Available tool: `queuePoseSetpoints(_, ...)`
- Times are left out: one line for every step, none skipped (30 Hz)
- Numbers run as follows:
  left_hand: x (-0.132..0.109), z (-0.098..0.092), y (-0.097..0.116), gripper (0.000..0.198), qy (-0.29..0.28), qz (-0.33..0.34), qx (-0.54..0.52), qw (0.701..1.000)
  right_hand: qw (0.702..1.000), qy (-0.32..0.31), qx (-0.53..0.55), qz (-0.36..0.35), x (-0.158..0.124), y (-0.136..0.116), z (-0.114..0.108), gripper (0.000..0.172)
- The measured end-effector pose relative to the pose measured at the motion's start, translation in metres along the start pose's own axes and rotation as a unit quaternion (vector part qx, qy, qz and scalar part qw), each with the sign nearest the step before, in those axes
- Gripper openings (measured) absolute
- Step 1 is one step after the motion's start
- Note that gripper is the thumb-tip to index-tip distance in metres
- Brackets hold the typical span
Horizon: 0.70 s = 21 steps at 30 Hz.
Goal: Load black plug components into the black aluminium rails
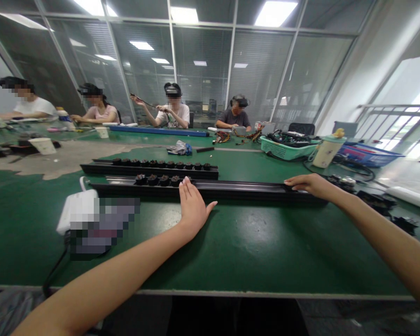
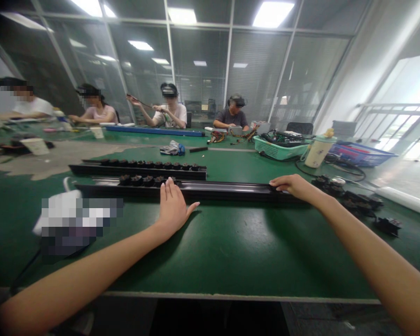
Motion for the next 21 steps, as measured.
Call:
queuePoseSetpoints(0.0, 0.0, 0.0, 0.103, -0.001, 0.0, 0.003, 1.0, 1.0, 0.004, 0.0, 0.0, -0.002, 0.002, -0.001, 0.03)
queuePoseSetpoints(0.0, 0.0, 0.0, 0.104, 0.001, 0.001, 0.012, 1.0, 1.0, 0.007, 0.0, 0.001, -0.004, 0.003, -0.001, 0.031)
queuePoseSetpoints(0.0, 0.001, 0.0, 0.105, 0.005, 0.003, 0.025, 1.0, 1.0, 0.01, 0.0, 0.002, -0.006, 0.004, -0.002, 0.032)
queuePoseSetpoints(0.0, 0.001, 0.0, 0.105, 0.011, 0.005, 0.039, 0.999, 1.0, 0.011, -0.001, 0.004, -0.008, 0.005, -0.002, 0.033)
queuePoseSetpoints(0.0, 0.002, 0.0, 0.105, 0.018, 0.008, 0.051, 0.999, 1.0, 0.011, -0.002, 0.007, -0.009, 0.005, -0.002, 0.033)
queuePoseSetpoints(0.0, 0.003, 0.0, 0.105, 0.025, 0.01, 0.058, 0.998, 1.0, 0.011, -0.003, 0.009, -0.01, 0.005, -0.003, 0.034)
queuePoseSetpoints(0.0, 0.004, -0.001, 0.103, 0.031, 0.011, 0.061, 0.998, 1.0, 0.013, -0.005, 0.012, -0.01, 0.005, -0.003, 0.034)
queuePoseSetpoints(0.0, 0.005, -0.001, 0.103, 0.035, 0.012, 0.061, 0.997, 1.0, 0.015, -0.009, 0.015, -0.011, 0.005, -0.003, 0.033)
queuePoseSetpoints(0.0, 0.006, -0.001, 0.102, 0.036, 0.012, 0.061, 0.997, 1.0, 0.017, -0.013, 0.018, -0.012, 0.005, -0.003, 0.032)
queuePoseSetpoints(0.001, 0.006, -0.001, 0.103, 0.035, 0.011, 0.06, 0.998, 0.999, 0.019, -0.017, 0.022, -0.013, 0.006, -0.003, 0.031)
queuePoseSetpoints(0.001, 0.006, -0.001, 0.103, 0.033, 0.01, 0.058, 0.998, 0.999, 0.021, -0.022, 0.025, -0.014, 0.006, -0.003, 0.03)
queuePoseSetpoints(0.001, 0.006, -0.001, 0.104, 0.029, 0.009, 0.054, 0.998, 0.999, 0.021, -0.026, 0.027, -0.015, 0.007, -0.004, 0.03)
queuePoseSetpoints(0.001, 0.006, -0.001, 0.105, 0.025, 0.008, 0.049, 0.998, 0.999, 0.021, -0.03, 0.028, -0.017, 0.007, -0.004, 0.031)
queuePoseSetpoints(0.001, 0.006, -0.001, 0.105, 0.023, 0.008, 0.041, 0.999, 0.999, 0.021, -0.035, 0.026, -0.018, 0.007, -0.003, 0.032)
queuePoseSetpoints(0.001, 0.006, -0.001, 0.105, 0.021, 0.008, 0.033, 0.999, 0.999, 0.023, -0.041, 0.023, -0.02, 0.006, -0.003, 0.034)
queuePoseSetpoints(0.001, 0.006, -0.001, 0.104, 0.021, 0.008, 0.024, 0.999, 0.998, 0.026, -0.047, 0.018, -0.022, 0.005, -0.002, 0.036)
queuePoseSetpoints(0.001, 0.006, -0.001, 0.103, 0.022, 0.008, 0.018, 1.0, 0.998, 0.032, -0.053, 0.013, -0.023, 0.004, -0.001, 0.037)
queuePoseSetpoints(0.001, 0.006, -0.002, 0.103, 0.024, 0.008, 0.014, 1.0, 0.997, 0.04, -0.06, 0.009, -0.024, 0.002, 0.0, 0.038)
queuePoseSetpoints(0.001, 0.006, -0.002, 0.102, 0.025, 0.009, 0.012, 1.0, 0.997, 0.049, -0.066, 0.007, -0.025, 0.0, 0.001, 0.038)
queuePoseSetpoints(0.0, 0.006, -0.002, 0.102, 0.025, 0.01, 0.012, 1.0, 0.996, 0.058, -0.072, 0.006, -0.025, -0.002, 0.003, 0.038)
queuePoseSetpoints(0.0, 0.006, -0.002, 0.102, 0.025, 0.011, 0.016, 1.0, 0.995, 0.068, -0.077, 0.007, -0.025, -0.003, 0.005, 0.038)
Point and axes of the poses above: each hand's wrist, its own x-axis towards the middle knuckle, its own z-axis out of the palm, y = z × x, the point moved 2 cm from there along x, towards the middle knuckle, and after that the axes turned 13 degrees about -z, right-handed, at the moved point
